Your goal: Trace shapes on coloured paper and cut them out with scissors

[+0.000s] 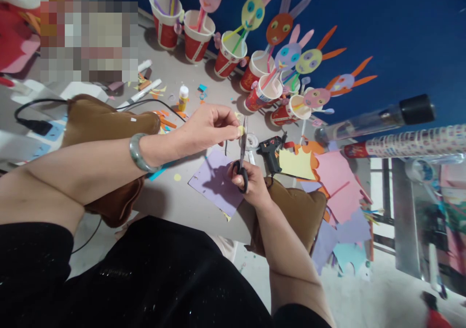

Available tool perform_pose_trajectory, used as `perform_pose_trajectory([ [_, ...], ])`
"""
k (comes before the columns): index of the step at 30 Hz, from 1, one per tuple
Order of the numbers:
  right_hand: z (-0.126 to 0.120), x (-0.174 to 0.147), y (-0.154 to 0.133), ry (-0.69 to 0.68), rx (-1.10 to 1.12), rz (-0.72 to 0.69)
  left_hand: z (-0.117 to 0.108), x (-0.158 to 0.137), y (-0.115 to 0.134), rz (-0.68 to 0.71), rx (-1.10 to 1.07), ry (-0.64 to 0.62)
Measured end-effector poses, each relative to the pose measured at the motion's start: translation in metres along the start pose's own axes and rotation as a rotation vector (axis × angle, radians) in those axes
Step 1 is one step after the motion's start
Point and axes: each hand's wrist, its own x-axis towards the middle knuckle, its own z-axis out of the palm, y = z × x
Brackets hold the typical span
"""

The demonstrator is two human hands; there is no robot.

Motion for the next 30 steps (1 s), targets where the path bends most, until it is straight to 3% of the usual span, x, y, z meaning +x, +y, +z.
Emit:
perform_pose_trajectory([
  [19,0.0,0.001,-0.002,0.002,-0.008,0.006,0.001,-0.002,0.005,-0.026,-0.032,0.008],
  [30,0.001,0.0,0.0,0.009,-0.032,0.001,0.001,0.0,-0.006,-0.008,-0.014,-0.005],
])
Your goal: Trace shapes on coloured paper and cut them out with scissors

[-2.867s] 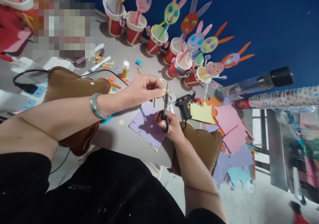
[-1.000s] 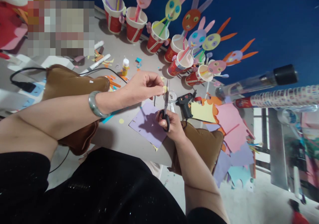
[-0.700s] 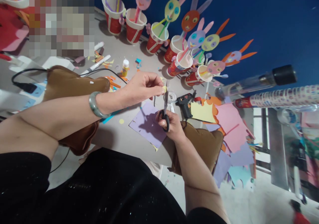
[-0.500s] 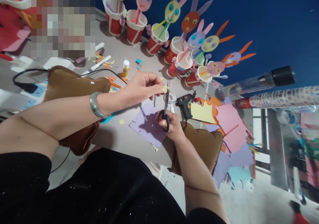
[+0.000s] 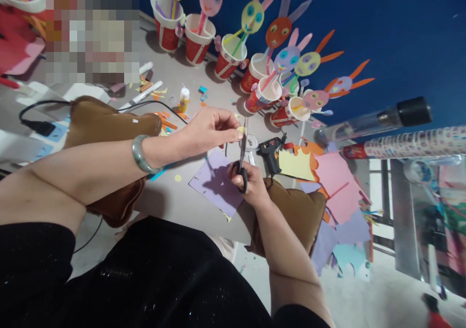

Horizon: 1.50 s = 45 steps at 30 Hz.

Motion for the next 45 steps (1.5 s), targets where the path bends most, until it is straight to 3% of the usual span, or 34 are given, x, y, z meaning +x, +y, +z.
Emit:
perform_pose_trajectory([
  [45,-0.0005,-0.0005,-0.002,-0.006,0.042,-0.007,0.0007,-0.002,0.0104,0.005,-0.02,0.047],
])
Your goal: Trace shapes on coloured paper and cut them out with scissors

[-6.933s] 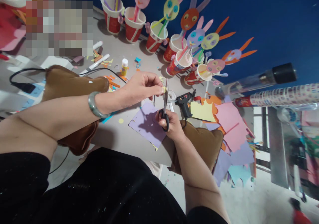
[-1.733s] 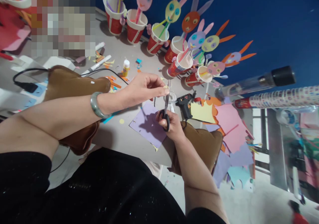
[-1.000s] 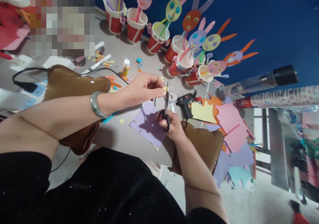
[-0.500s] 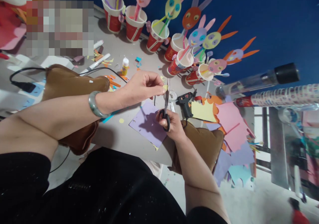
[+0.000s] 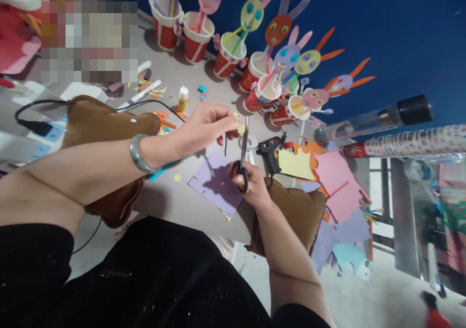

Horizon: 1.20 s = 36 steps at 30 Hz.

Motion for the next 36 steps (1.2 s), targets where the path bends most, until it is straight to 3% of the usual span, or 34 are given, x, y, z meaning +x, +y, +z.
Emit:
perform_pose_trajectory([
  [9,0.0,0.0,0.002,0.013,-0.03,-0.007,-0.003,0.004,-0.013,0.049,0.035,-0.046],
  [36,-0.001,0.0,-0.003,0.007,-0.054,0.0,-0.002,0.001,-0.002,-0.013,0.04,-0.049],
])
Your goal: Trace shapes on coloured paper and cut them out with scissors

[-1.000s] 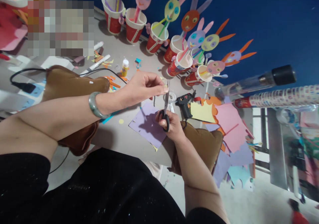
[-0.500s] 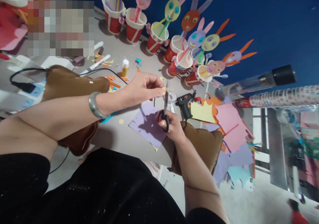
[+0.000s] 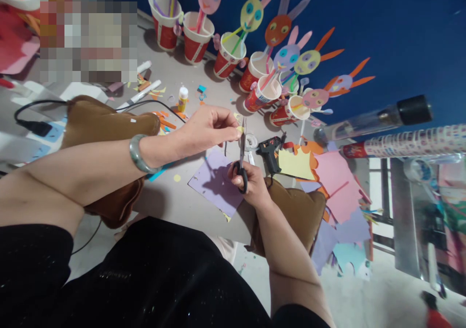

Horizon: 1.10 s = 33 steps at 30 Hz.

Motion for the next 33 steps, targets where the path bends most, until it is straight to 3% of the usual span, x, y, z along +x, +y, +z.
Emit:
perform_pose_trajectory([
  [33,-0.0005,-0.0006,0.0015,0.004,-0.019,0.01,0.0004,0.0017,-0.0035,0.02,-0.021,0.057],
])
